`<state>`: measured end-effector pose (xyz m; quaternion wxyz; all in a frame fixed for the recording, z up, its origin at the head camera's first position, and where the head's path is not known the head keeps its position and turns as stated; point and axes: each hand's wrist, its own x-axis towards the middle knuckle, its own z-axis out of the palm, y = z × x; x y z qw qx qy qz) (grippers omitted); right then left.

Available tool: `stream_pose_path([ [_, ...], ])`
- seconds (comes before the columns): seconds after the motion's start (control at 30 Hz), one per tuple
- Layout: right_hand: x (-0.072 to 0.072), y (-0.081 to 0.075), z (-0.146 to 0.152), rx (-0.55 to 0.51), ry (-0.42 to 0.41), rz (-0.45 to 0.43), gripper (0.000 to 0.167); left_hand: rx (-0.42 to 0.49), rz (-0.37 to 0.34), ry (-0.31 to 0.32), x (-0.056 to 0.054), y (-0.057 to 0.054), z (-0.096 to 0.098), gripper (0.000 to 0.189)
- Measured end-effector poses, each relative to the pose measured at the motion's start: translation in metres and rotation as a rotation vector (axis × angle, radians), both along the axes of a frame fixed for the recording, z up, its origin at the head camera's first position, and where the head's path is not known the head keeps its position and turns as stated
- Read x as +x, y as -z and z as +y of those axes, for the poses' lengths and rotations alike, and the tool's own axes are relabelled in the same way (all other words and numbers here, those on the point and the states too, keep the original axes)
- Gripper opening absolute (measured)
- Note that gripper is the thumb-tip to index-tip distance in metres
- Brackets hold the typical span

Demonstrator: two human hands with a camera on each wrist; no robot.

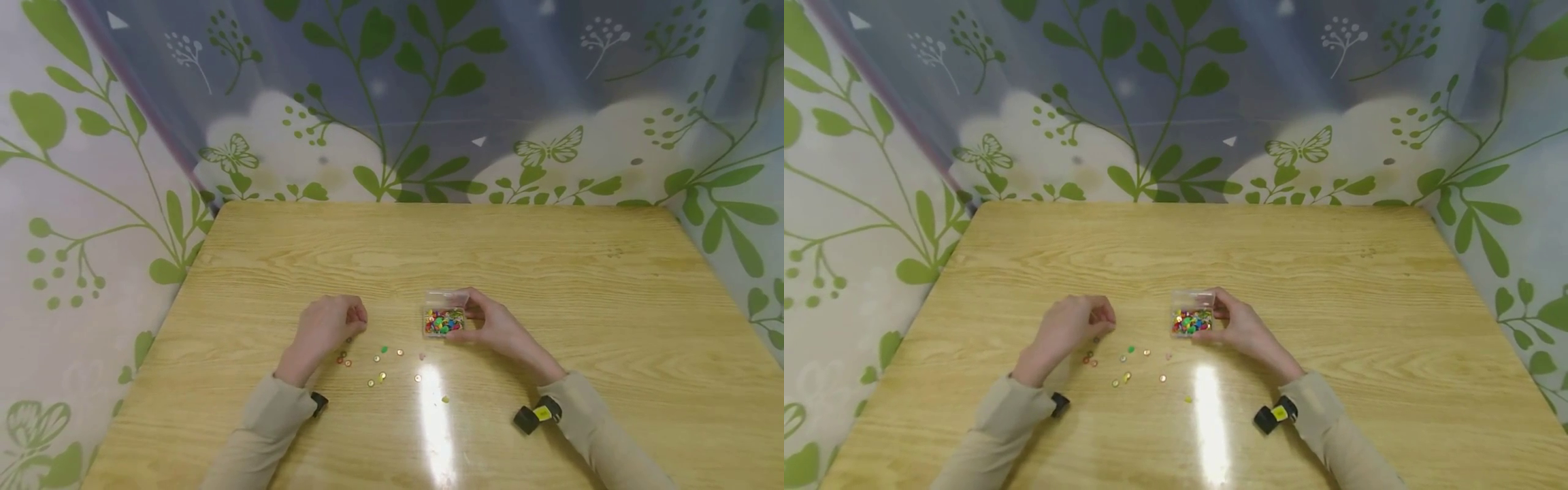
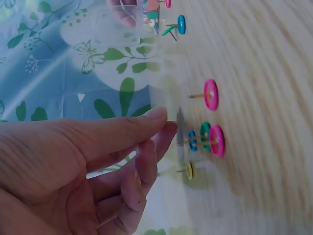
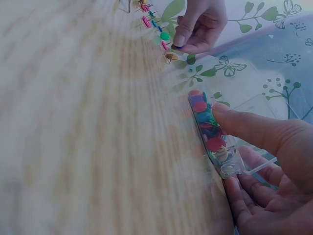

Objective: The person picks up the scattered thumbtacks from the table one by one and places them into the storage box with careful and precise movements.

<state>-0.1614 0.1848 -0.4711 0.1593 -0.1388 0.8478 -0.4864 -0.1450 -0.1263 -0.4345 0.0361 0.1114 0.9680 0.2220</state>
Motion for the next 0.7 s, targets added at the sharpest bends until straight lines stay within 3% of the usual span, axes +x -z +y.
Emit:
stream_pose_path([
  [0.23,0.0,0.0,0.001,0.012,-0.002,0.01,0.068,0.053,0.056,0.019,-0.001,-0.003,0.012,0.014],
  [0.7,0.0,0.0,0.0,-0.03,-0.027,0.034,0.066,0.091,0.112,0.129,-0.007,-0.013,0.067,0.006],
])
